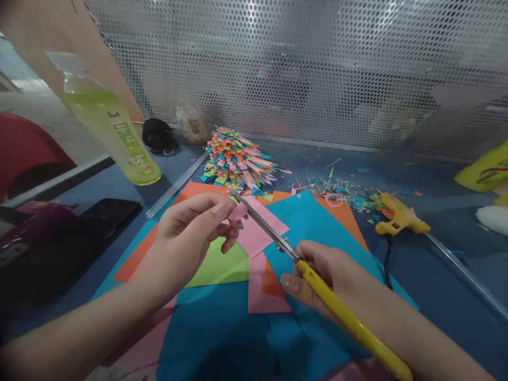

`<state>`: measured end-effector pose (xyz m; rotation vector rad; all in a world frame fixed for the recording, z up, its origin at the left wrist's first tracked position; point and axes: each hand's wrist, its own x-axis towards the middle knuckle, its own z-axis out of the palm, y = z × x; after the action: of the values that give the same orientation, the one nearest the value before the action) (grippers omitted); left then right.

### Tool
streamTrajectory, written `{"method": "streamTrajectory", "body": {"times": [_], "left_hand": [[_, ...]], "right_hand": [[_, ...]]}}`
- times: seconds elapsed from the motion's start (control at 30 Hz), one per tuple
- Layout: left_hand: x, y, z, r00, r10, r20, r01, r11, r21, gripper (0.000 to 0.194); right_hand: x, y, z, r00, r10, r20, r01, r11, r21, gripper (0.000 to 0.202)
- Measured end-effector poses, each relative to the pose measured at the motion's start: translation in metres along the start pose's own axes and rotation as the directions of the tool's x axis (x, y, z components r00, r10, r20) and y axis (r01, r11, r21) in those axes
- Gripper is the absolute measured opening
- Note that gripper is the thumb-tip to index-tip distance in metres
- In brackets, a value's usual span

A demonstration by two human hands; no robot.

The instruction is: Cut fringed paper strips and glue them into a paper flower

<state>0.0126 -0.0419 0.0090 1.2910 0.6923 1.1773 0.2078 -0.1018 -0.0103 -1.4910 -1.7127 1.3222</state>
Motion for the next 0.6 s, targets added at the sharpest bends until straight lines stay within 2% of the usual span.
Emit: {"method": "streamTrajectory", "body": {"times": [0.1, 0.37, 0.6], "left_hand": [[0.0008, 0.0028, 0.0018, 0.998, -0.046, 0.037, 0.043, 0.997, 0.066, 0.02], [-0.001, 0.0043, 0.0018, 0.99, 0.004, 0.138, -0.018, 0.995, 0.101, 0.02], [-0.0015, 0.0017, 0.0021, 0.989, -0.004, 0.149, -0.011, 0.995, 0.102, 0.021]], "right_hand": [[0.0004, -0.0002, 0.0004, 1.0, -0.016, 0.013, 0.016, 1.0, 0.009, 0.05], [-0.0002, -0.0012, -0.0008, 0.999, -0.026, 0.023, 0.027, 0.999, -0.022, 0.043], [0.0007, 0.0015, -0.0005, 0.998, -0.058, 0.02, 0.059, 0.998, -0.037, 0.044]]}}
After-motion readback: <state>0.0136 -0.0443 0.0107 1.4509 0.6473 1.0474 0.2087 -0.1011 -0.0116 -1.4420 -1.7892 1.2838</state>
